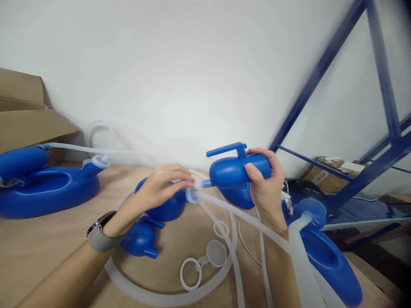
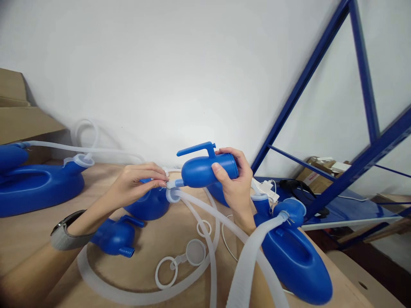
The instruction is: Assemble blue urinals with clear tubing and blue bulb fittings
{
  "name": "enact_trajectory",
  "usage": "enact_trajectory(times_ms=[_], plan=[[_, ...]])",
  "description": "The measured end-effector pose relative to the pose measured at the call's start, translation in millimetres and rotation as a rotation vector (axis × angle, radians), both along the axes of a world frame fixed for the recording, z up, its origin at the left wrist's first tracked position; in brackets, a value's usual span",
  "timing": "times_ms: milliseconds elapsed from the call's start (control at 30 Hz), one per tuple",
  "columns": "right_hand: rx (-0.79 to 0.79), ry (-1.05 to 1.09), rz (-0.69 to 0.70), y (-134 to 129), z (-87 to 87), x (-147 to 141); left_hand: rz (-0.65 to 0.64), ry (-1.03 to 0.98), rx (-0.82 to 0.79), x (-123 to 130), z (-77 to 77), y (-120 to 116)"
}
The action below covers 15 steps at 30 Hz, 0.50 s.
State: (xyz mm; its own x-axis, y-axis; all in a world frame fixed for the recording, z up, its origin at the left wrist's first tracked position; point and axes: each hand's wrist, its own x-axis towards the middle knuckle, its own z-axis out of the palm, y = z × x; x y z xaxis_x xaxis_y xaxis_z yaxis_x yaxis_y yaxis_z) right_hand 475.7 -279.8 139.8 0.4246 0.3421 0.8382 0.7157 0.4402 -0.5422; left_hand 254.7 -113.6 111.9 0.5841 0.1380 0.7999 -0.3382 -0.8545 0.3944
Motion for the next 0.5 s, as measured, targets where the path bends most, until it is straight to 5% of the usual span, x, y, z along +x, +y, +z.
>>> enact_trajectory(times_ms=[167, 500], plan=[[-0.030, -0.060, -0.054, -4, 3.1, -13, 0.063, -0.012, -0.226, 6, -9.3, -13], [-0.012, -0.125, -0.098, -12, 9.0, -35, 0.021, -0.140, -0.428, 13, -12.5, -29]])
